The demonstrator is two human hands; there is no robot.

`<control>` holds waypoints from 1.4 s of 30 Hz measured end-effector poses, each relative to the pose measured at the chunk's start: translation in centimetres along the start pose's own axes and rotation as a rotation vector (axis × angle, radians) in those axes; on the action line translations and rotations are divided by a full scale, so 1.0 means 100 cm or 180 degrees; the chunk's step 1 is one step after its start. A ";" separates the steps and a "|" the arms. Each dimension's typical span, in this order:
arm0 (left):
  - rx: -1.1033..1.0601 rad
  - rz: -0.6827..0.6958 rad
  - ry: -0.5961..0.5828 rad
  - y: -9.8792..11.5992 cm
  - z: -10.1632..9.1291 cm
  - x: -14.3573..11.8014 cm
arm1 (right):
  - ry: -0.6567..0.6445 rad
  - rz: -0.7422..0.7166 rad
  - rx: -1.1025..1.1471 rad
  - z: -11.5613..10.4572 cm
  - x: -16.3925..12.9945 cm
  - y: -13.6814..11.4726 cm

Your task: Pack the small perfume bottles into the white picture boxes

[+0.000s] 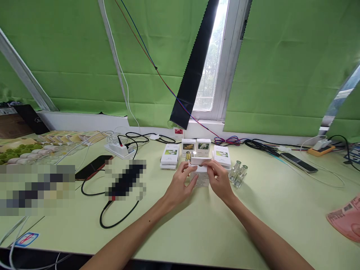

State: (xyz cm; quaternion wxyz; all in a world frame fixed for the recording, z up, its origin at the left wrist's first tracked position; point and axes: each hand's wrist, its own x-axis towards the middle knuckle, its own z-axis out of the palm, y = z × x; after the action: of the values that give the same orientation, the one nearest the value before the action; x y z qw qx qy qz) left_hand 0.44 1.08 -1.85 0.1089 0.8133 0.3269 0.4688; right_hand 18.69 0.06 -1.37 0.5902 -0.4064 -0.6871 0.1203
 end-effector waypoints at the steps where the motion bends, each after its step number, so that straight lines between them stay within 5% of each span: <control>1: 0.0003 -0.0002 -0.0003 0.000 0.000 0.000 | 0.0026 0.0026 0.0019 0.001 -0.001 0.000; 28: -0.0051 -0.0081 -0.0051 0.001 0.000 -0.002 | 0.0521 0.0621 -0.0117 0.008 -0.012 0.006; 42: -0.0482 -0.0350 0.0236 -0.002 0.004 -0.004 | 0.0621 0.0673 0.0214 0.007 -0.014 0.013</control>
State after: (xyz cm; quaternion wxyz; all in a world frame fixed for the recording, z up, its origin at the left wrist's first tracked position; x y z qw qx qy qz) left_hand 0.58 1.10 -2.45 0.1834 0.7657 0.3386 0.5152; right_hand 18.54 0.17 -3.41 0.6514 -0.4662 -0.5754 0.1648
